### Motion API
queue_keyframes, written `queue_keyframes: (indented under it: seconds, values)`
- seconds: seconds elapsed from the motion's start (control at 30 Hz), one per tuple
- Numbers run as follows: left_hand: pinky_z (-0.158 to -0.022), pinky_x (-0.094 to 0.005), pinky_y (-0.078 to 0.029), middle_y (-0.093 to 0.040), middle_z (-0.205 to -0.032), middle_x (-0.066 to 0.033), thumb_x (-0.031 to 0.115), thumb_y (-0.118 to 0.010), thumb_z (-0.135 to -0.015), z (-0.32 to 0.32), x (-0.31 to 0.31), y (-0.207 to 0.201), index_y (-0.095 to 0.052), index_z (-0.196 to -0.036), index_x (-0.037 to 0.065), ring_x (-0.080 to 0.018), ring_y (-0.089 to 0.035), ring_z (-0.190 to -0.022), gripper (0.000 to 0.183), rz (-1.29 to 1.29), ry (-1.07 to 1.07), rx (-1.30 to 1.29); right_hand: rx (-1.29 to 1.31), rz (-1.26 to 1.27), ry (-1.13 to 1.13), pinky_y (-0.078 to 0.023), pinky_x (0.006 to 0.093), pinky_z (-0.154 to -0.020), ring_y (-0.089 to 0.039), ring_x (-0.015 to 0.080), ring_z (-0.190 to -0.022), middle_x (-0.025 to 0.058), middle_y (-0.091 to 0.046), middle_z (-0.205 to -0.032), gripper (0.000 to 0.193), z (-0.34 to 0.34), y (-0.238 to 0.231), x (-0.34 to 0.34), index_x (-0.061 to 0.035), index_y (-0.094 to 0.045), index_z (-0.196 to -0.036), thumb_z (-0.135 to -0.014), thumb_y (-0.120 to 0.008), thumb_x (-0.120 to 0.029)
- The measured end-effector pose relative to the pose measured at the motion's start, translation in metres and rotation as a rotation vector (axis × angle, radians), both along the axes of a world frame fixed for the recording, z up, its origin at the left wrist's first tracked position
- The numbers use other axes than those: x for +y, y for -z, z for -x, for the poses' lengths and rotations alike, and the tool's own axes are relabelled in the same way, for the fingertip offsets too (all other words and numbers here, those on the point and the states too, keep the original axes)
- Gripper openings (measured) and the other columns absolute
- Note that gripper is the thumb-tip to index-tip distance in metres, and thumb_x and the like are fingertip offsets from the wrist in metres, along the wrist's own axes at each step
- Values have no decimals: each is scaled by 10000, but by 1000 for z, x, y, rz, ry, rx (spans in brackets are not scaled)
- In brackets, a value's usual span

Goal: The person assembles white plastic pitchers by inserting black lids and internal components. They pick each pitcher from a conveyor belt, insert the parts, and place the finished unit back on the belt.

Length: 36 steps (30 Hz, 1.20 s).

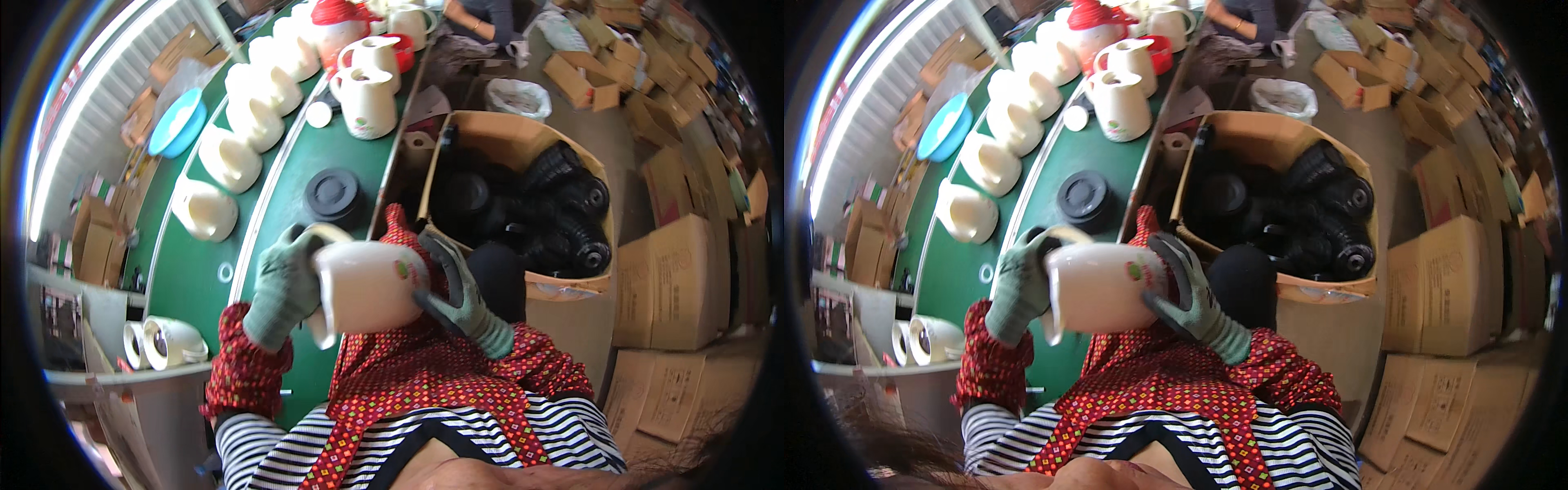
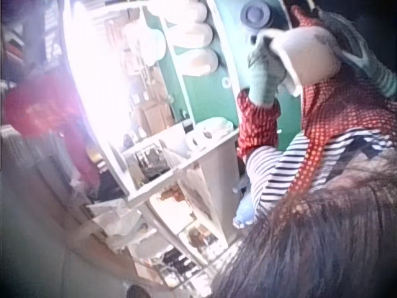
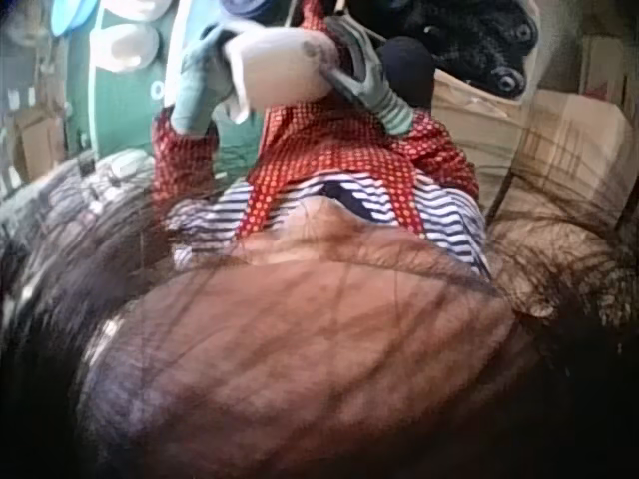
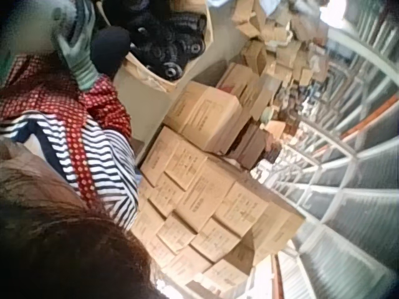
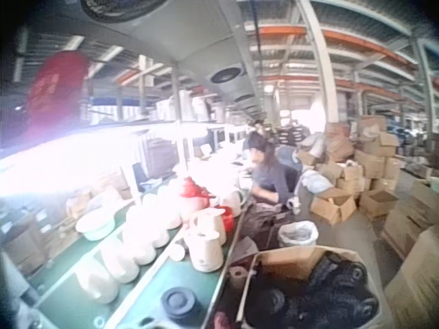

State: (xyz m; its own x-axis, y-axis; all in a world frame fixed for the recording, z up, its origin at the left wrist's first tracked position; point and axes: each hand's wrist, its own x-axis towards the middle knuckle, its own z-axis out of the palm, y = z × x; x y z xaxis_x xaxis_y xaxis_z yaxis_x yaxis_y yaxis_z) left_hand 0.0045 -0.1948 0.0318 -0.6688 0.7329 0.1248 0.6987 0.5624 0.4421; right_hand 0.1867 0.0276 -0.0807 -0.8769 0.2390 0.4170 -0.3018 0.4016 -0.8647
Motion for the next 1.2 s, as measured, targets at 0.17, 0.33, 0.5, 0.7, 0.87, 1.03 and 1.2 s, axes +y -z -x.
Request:
queue_keyframes:
  seconds: [0.17,0.33,0.5,0.7,0.87,1.03,1.2]
  values:
    - [-1022,-456,-540,-587,-1425,-243,109,-851,-748,-19,18,-27,-553,-1452,44,-436,-639,-1233,767,-81,215,-157,-10,-371,-322,-346,552,-1206,-406,471,-1468,238,-373,-1631,1067,16,-70,2,-168,-443,-1609,-670,-940,-274]
    - [-1218,-586,-332,-310,-1650,-292,181,-902,-671,-14,-7,-31,-565,-1464,134,-526,-301,-1521,863,-150,482,-149,-90,-380,-341,-363,552,-1194,-430,477,-1445,251,-378,-1618,975,1,-69,20,-231,-555,-1525,-634,-951,-241]
    - [-1241,-680,-239,-178,-1707,-293,293,-950,-585,-22,-3,-17,-629,-1437,249,-572,-131,-1566,911,95,609,57,-170,-545,-334,-342,550,-1199,-409,477,-1461,265,-332,-1651,903,-6,-81,22,-233,-571,-1497,-672,-928,-322]
    - [-1233,-717,-179,-184,-1726,-259,439,-907,-623,-21,19,-8,-771,-1228,186,-581,-152,-1557,670,43,748,111,-365,-723,-311,-345,625,-1145,-350,555,-1458,408,-250,-1609,844,-21,-109,0,-79,-610,-1406,-746,-856,-542]
    - [-1223,-737,-175,-288,-1669,-280,413,-920,-610,-19,26,2,-792,-1126,113,-575,-200,-1542,611,-21,836,29,-242,-659,-214,-387,614,-1119,-432,555,-1378,408,-322,-1562,684,-20,-93,-14,-62,-660,-1319,-781,-837,-445]
    - [-1216,-729,-203,-367,-1595,-282,396,-935,-595,-23,22,12,-787,-1112,117,-569,-261,-1508,606,-83,837,32,-231,-658,-152,-389,595,-1131,-450,532,-1373,392,-352,-1556,668,-19,-77,-20,-49,-645,-1344,-788,-832,-368]
    - [-1206,-681,-260,-417,-1509,-259,421,-953,-602,-18,14,12,-692,-1230,115,-520,-352,-1442,746,-187,662,-33,-239,-466,-242,-320,529,-1220,-320,490,-1517,350,-296,-1607,901,-20,-92,4,-61,-565,-1450,-736,-907,-491]
